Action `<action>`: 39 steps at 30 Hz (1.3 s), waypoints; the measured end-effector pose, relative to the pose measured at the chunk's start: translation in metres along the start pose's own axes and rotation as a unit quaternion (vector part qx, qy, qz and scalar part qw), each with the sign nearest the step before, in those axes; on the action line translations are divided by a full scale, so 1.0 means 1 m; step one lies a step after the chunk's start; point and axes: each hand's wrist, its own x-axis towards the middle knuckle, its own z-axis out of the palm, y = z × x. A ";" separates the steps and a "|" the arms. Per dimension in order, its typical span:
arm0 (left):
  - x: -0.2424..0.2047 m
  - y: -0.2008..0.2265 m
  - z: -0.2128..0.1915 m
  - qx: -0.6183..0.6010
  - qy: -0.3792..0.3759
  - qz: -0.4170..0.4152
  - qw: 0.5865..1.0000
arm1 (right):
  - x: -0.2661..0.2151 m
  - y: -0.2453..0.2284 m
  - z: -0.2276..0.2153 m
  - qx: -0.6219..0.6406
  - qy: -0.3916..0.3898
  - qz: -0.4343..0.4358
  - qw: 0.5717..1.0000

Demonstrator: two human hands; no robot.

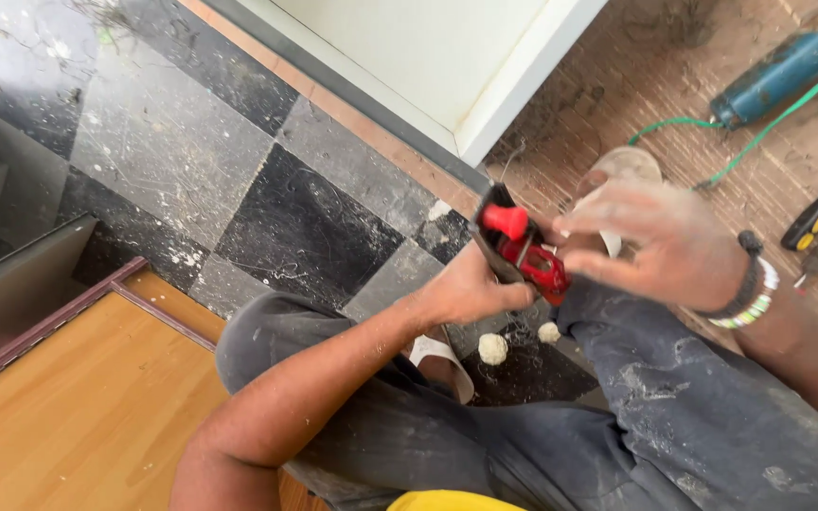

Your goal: The worker uses a wood planer and a chisel to smooth and refine the edges of a wooden drawer unit.

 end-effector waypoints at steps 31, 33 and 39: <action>0.018 0.013 0.013 0.147 -0.010 -0.163 0.976 | -0.009 0.013 0.046 -0.083 0.110 -0.033 0.990; 0.016 0.014 0.010 0.153 -0.014 -0.159 0.975 | -0.009 0.011 0.047 -0.012 0.146 -0.004 0.989; 0.013 0.016 0.009 0.134 -0.003 -0.147 0.980 | -0.004 0.011 0.052 -0.026 0.160 0.005 0.987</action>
